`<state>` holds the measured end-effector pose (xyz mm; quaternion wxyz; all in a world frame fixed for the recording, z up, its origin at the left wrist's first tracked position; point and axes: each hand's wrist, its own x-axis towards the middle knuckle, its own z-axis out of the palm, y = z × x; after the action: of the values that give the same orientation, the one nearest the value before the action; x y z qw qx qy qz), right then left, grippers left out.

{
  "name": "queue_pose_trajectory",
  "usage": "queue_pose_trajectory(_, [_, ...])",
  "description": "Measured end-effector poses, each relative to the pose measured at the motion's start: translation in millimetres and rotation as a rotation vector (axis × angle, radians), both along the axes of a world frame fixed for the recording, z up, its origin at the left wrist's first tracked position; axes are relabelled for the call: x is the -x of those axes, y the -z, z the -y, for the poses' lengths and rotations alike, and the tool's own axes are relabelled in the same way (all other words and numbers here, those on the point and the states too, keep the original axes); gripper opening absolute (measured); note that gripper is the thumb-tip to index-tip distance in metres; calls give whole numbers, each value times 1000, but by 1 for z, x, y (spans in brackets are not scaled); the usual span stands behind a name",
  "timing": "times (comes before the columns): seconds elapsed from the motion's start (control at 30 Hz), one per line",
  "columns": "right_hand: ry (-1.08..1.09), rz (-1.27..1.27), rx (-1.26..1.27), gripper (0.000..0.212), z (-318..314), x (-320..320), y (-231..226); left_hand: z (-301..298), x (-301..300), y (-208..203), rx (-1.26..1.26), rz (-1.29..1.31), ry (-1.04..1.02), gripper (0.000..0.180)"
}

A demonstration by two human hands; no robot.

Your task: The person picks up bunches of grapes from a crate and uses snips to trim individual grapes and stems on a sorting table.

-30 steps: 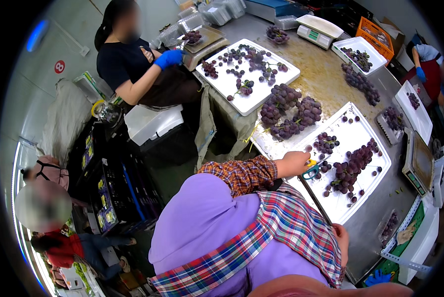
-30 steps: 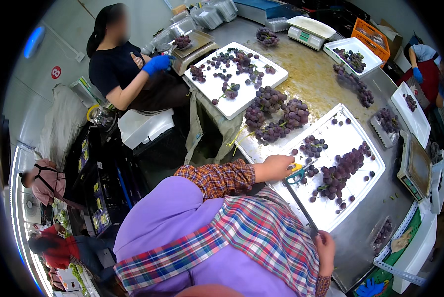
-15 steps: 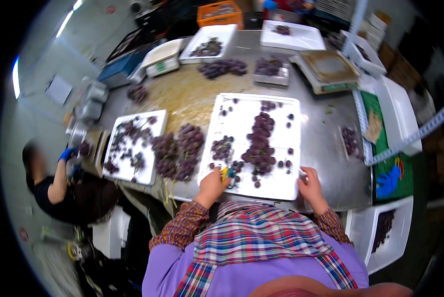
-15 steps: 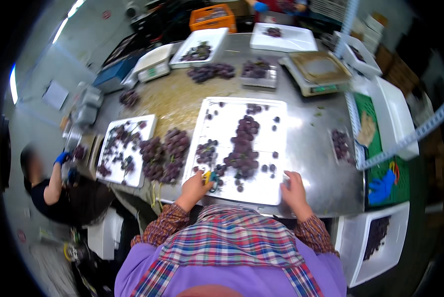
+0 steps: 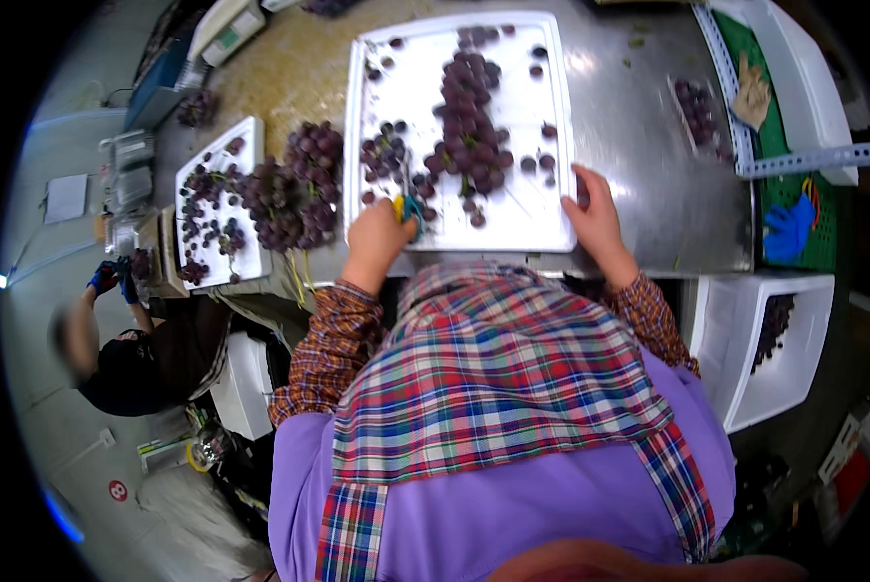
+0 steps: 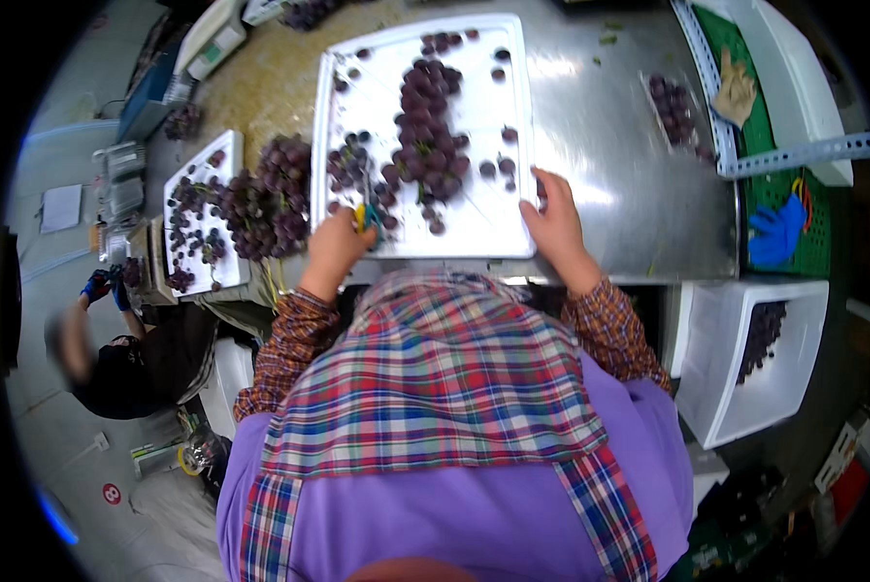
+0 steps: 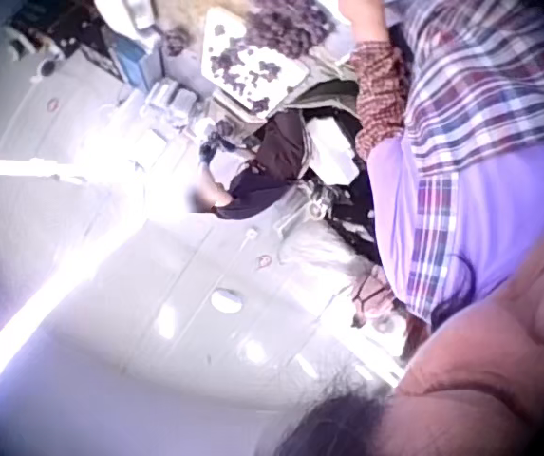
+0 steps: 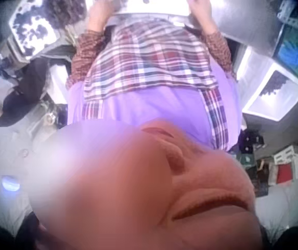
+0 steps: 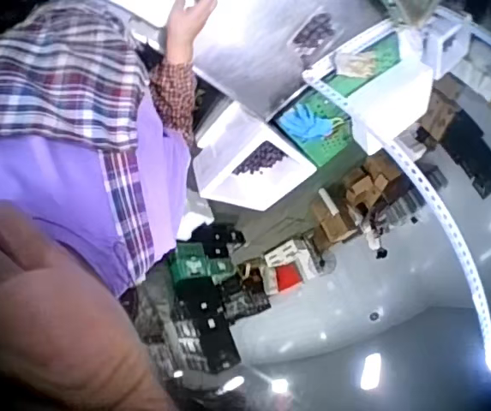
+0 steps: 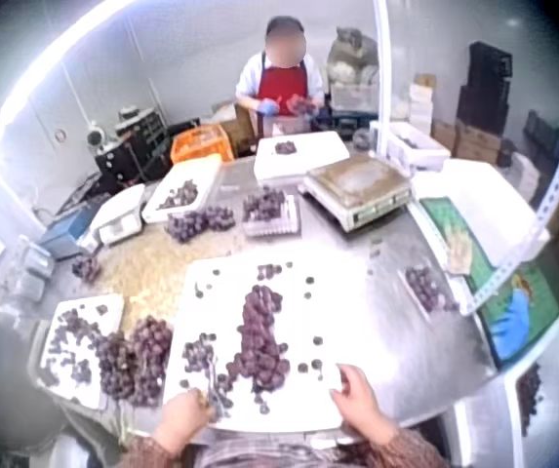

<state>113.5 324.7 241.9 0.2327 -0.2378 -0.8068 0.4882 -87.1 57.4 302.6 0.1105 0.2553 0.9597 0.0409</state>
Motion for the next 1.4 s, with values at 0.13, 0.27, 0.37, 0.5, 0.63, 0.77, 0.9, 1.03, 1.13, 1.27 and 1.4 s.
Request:
queue_pose_trajectory(0.13, [37, -38, 86, 50, -8, -12, -1, 0, 20, -11, -108, 123, 92, 46])
queue_pose_trajectory(0.27, [130, -46, 182, 44, -8, -13, 2, 15, 21, -32, -280, 295, 75, 49])
queue_pose_trajectory(0.37, [180, -119, 253, 37, -6, -16, 3, 30, 20, -49, -269, 476, 59, 46])
queue_pose_trajectory(0.5, [206, -191, 344, 30, 5, -14, -11, 17, 8, -85, -134, 560, 47, 42])
queue_pose_trajectory(0.63, [186, -252, 309, 27, 17, -5, -33, 19, 6, -78, -190, 259, 308, 40])
queue_pose_trajectory(0.77, [139, -303, 216, 24, 20, 4, -42, 11, 7, -79, -227, 52, 409, 44])
queue_pose_trajectory(0.9, [91, -308, 361, 22, 27, 9, -43, 10, 5, -77, -190, 50, 404, 45])
queue_pose_trajectory(1.03, [68, -253, 431, 21, 28, 9, -42, 4, 7, -73, -175, -110, 470, 48])
queue_pose_trajectory(1.13, [41, -225, 460, 21, 26, 11, -39, -4, 3, -72, -139, -152, 438, 50])
queue_pose_trajectory(1.27, [1, -216, 460, 20, 25, 15, -42, -4, 4, -64, -167, -209, 480, 53])
queue_pose_trajectory(1.4, [-21, -209, 456, 19, 24, 18, -41, -5, 6, -63, -162, -202, 485, 53])
